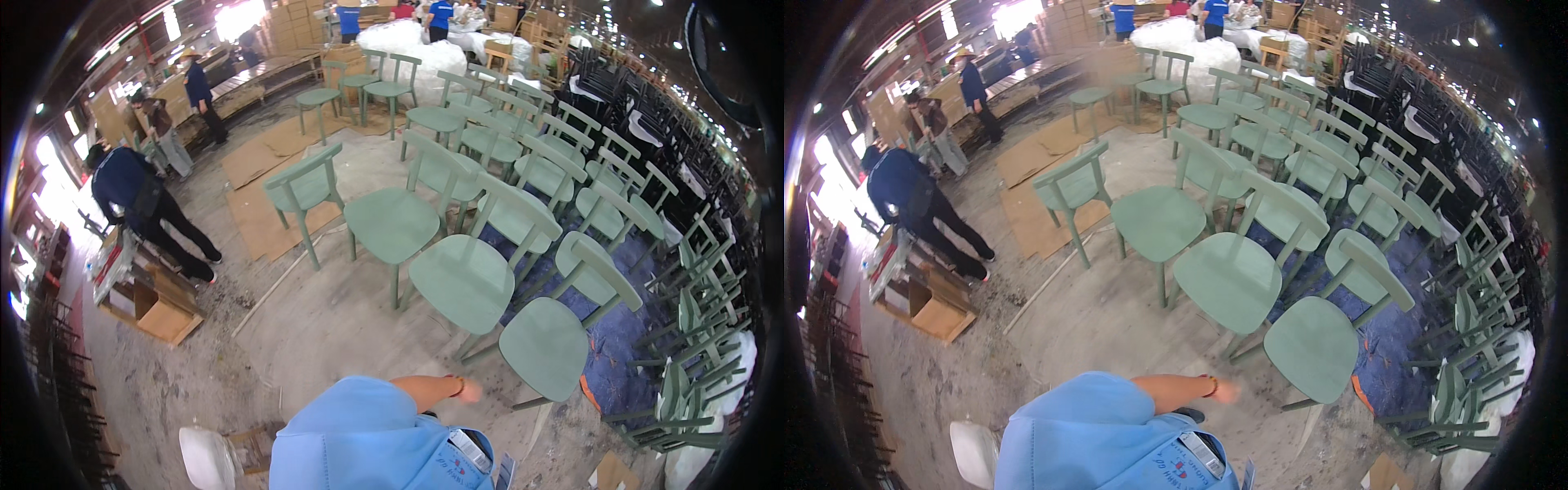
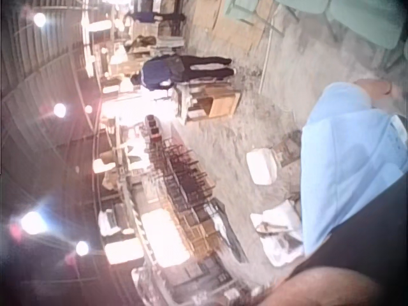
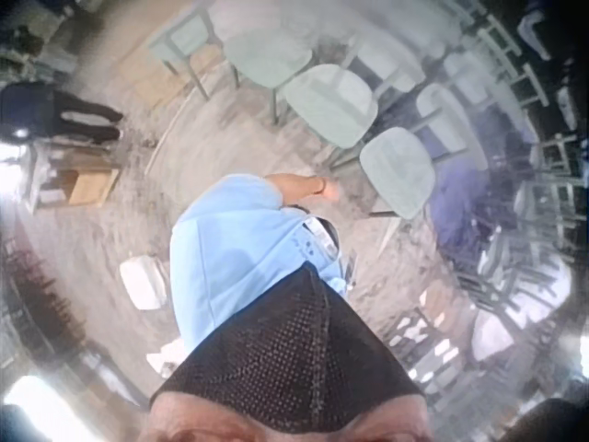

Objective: The person assembles green metal chairs by inserting legs into the seat frame and tapping them with a wooden mallet. They wipe the chair legs with a white cloth, flip the chair to inspect the underside, and repeat the process on multiple chairs.

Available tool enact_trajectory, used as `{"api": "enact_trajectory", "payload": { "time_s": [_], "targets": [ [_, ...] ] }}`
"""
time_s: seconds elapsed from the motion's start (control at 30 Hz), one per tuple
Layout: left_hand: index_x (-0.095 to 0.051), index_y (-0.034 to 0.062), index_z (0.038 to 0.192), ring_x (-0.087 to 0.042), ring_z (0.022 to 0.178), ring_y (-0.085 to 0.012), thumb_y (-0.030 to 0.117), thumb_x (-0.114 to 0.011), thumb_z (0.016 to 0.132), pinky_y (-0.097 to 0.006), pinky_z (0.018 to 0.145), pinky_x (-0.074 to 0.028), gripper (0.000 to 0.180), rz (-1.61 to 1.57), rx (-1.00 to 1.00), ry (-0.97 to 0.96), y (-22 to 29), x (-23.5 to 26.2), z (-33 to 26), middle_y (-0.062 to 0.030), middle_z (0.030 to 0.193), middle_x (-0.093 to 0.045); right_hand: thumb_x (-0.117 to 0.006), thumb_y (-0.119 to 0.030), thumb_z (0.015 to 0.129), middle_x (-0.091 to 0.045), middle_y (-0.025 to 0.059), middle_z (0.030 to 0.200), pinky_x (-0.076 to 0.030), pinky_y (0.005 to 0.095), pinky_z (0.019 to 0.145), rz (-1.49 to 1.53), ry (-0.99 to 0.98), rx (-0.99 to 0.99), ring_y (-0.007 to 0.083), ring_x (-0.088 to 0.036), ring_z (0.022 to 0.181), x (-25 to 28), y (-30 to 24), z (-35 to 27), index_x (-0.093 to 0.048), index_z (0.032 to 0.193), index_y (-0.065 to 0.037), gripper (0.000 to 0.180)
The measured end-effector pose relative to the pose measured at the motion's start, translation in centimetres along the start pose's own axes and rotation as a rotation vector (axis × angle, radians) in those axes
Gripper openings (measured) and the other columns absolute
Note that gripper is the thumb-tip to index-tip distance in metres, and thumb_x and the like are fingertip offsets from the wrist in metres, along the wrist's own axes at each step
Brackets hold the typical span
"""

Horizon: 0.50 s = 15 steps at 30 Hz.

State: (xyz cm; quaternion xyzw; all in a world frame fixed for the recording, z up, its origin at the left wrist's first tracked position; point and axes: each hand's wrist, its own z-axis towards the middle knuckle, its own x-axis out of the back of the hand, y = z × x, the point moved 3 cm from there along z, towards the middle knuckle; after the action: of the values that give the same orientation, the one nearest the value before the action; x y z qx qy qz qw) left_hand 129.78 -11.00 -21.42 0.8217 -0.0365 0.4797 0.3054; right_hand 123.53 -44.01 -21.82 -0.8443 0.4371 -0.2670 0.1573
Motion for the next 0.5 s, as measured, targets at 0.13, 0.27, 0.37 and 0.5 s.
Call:
{"api": "enact_trajectory", "payload": {
  "time_s": [0.13, 0.27, 0.37, 0.5],
  "targets": [
    [-0.067, 0.0019, 0.077, -0.062, 0.068, -0.0314, 0.014, -0.055, 0.082, -0.045, 0.066, -0.049, 0.017, -0.244, 0.05, 0.158, 6.7, 5.3, 10.6, -0.0155, 0.078, -0.068, -0.05, -0.017, 0.086, -0.058, 0.0124, 0.072, -0.043, 0.0398, 0.053, 0.047, 0.078, -0.071, 0.024, -0.056, 0.063, 10.9, 8.2, 0.7, -0.061, 0.08, -0.004, 0.018],
    [-0.068, 0.0035, 0.091, -0.058, 0.069, -0.0208, 0.019, -0.057, 0.087, -0.041, 0.07, -0.048, 0.02, -0.415, 0.032, 0.261, 13.8, 5.3, 21.5, -0.0114, 0.08, -0.069, -0.048, -0.017, 0.086, -0.057, 0.0115, 0.063, -0.041, 0.0392, 0.046, 0.002, 0.117, -0.049, 0.0225, -0.054, 0.054, 23.7, 20.5, -1.4, -0.061, 0.072, -0.005, 0.022],
    [-0.065, 0.0035, 0.11, -0.064, 0.089, -0.0197, 0.026, -0.055, 0.094, -0.038, 0.078, -0.051, 0.03, -0.738, 0.146, 0.051, 21.3, 2.7, 29.4, -0.0132, 0.096, -0.07, -0.048, -0.018, 0.084, -0.056, 0.0103, 0.058, -0.038, 0.0386, 0.043, 0.422, 0.377, -0.096, 0.0197, -0.053, 0.05, 31.6, 28.7, -2.3, -0.059, 0.066, -0.005, 0.025],
    [-0.067, 0.0053, 0.112, -0.063, 0.106, -0.0378, 0.027, -0.052, 0.091, -0.048, 0.091, -0.048, 0.034, -0.268, 0.255, -0.157, 28.0, 0.6, 34.5, -0.0196, 0.112, -0.068, -0.058, -0.011, 0.085, -0.059, 0.0031, 0.069, -0.043, 0.0303, 0.046, 0.79, 0.405, -0.017, 0.0147, -0.054, 0.057, 38.6, 28.3, 0.0, -0.065, 0.087, -0.006, 0.009]
  ]
}}
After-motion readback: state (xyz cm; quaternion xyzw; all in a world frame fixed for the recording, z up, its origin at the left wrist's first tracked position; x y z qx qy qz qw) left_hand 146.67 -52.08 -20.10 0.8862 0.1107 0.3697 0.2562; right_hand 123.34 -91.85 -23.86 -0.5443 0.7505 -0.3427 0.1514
